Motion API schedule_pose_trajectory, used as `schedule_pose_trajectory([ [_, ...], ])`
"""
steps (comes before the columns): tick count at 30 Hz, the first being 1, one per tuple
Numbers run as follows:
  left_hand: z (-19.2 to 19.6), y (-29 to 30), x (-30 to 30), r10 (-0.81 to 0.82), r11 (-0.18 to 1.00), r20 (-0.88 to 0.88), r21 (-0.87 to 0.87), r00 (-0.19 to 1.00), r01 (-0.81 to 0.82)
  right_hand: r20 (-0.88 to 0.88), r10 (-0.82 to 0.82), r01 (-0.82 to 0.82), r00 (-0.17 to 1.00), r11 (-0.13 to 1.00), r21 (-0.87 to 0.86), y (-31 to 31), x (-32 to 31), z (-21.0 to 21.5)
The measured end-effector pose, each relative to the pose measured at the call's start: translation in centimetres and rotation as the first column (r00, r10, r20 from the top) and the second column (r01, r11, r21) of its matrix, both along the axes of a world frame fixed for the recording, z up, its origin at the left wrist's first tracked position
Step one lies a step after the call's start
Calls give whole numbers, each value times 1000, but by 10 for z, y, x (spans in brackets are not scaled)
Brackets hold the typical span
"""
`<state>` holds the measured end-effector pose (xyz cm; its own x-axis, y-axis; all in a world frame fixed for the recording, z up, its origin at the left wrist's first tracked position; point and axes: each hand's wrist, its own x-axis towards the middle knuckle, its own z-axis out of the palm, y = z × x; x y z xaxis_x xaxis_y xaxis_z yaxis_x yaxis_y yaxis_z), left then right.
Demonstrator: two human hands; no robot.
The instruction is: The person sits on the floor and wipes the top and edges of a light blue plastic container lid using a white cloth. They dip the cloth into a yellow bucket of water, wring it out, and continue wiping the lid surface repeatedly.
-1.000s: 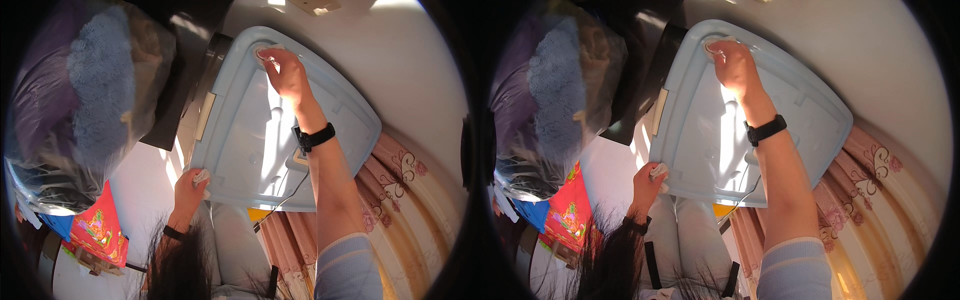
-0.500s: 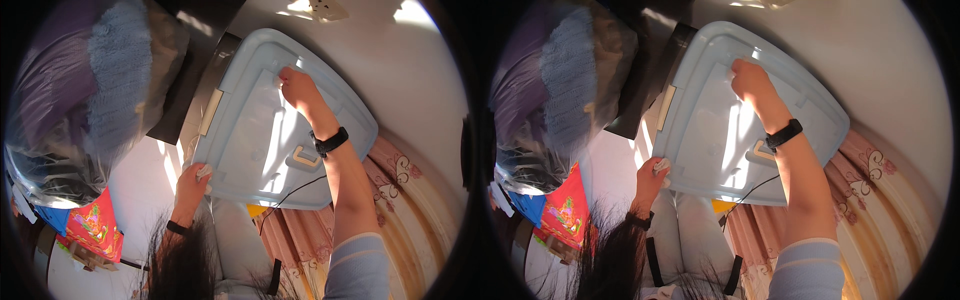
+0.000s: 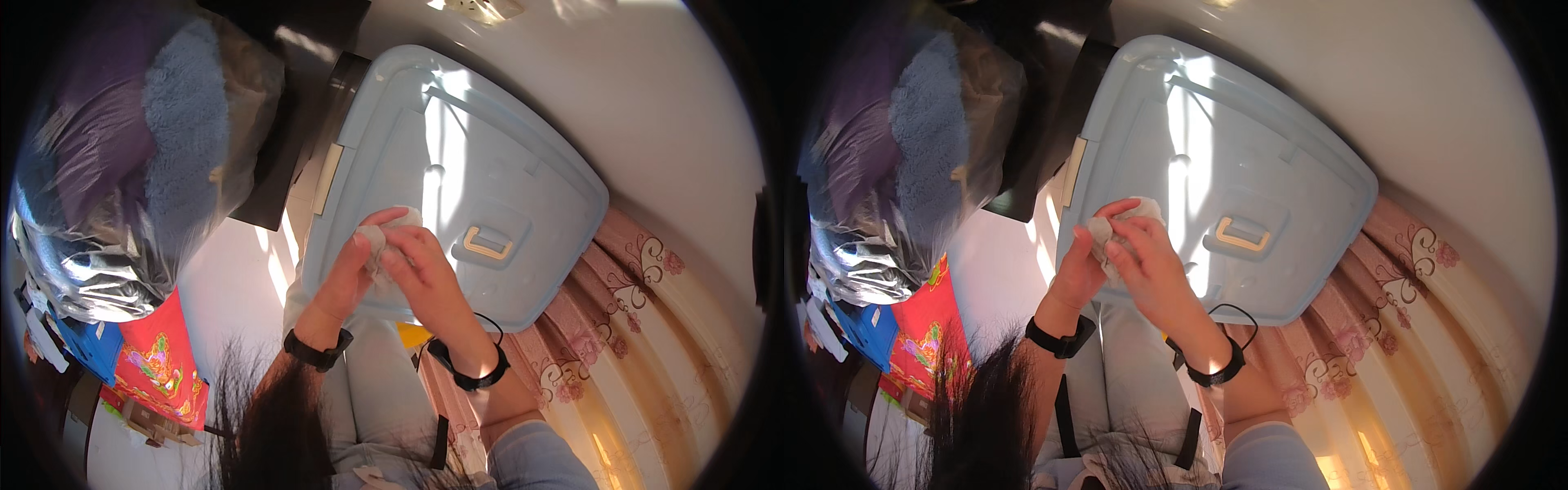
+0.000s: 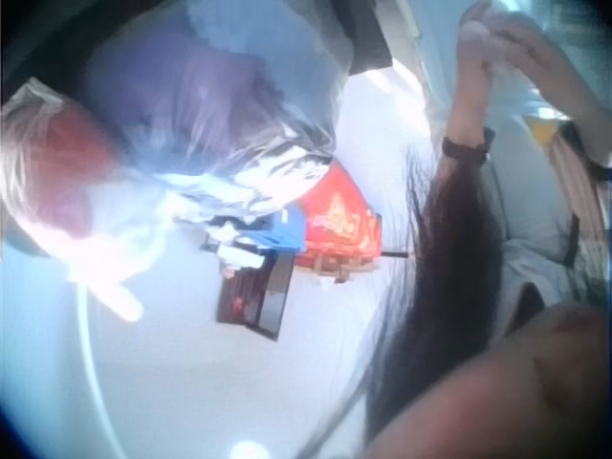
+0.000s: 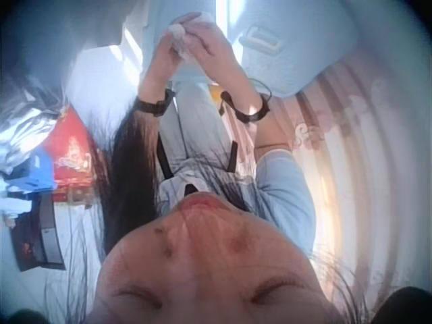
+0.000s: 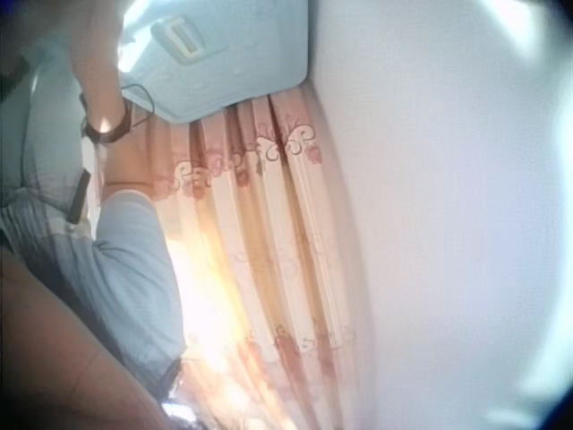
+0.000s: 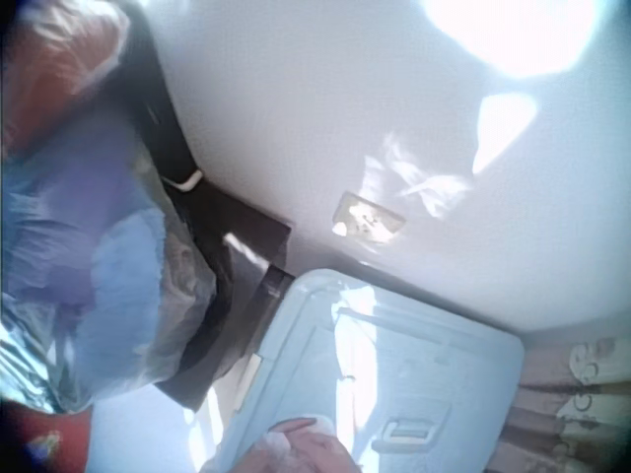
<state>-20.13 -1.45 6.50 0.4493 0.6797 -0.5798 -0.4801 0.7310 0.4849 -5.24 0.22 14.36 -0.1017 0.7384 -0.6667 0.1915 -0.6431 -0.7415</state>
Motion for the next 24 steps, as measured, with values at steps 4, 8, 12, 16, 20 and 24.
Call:
schedule_pose_trajectory([
  [4, -2, 4, 5, 231, 919, 118, -352, 966, -177, 340, 57, -187, 939, 913, 363, -13, 16, 25],
  [8, -4, 7, 14, 359, 874, 231, -422, 904, -239, 145, -326, 303, 934, 939, 163, -12, 45, -11],
  [12, -4, 13, 30, 232, 936, 154, -305, 960, -177, -56, -351, 346, 935, 935, -78, -14, 52, -65],
  [16, 4, 16, 30, 97, 982, -187, -145, 977, -125, -1, -592, 592, 806, 806, 19, -15, 77, -81],
  [20, 0, 16, 0, 4, 984, -555, -145, 832, -102, 362, -700, 593, 615, 714, 372, 19, 150, -86],
  [24, -29, 13, -26, -181, 983, -777, -163, 603, 86, 793, -528, -61, 303, 820, 569, 70, 224, -118],
])
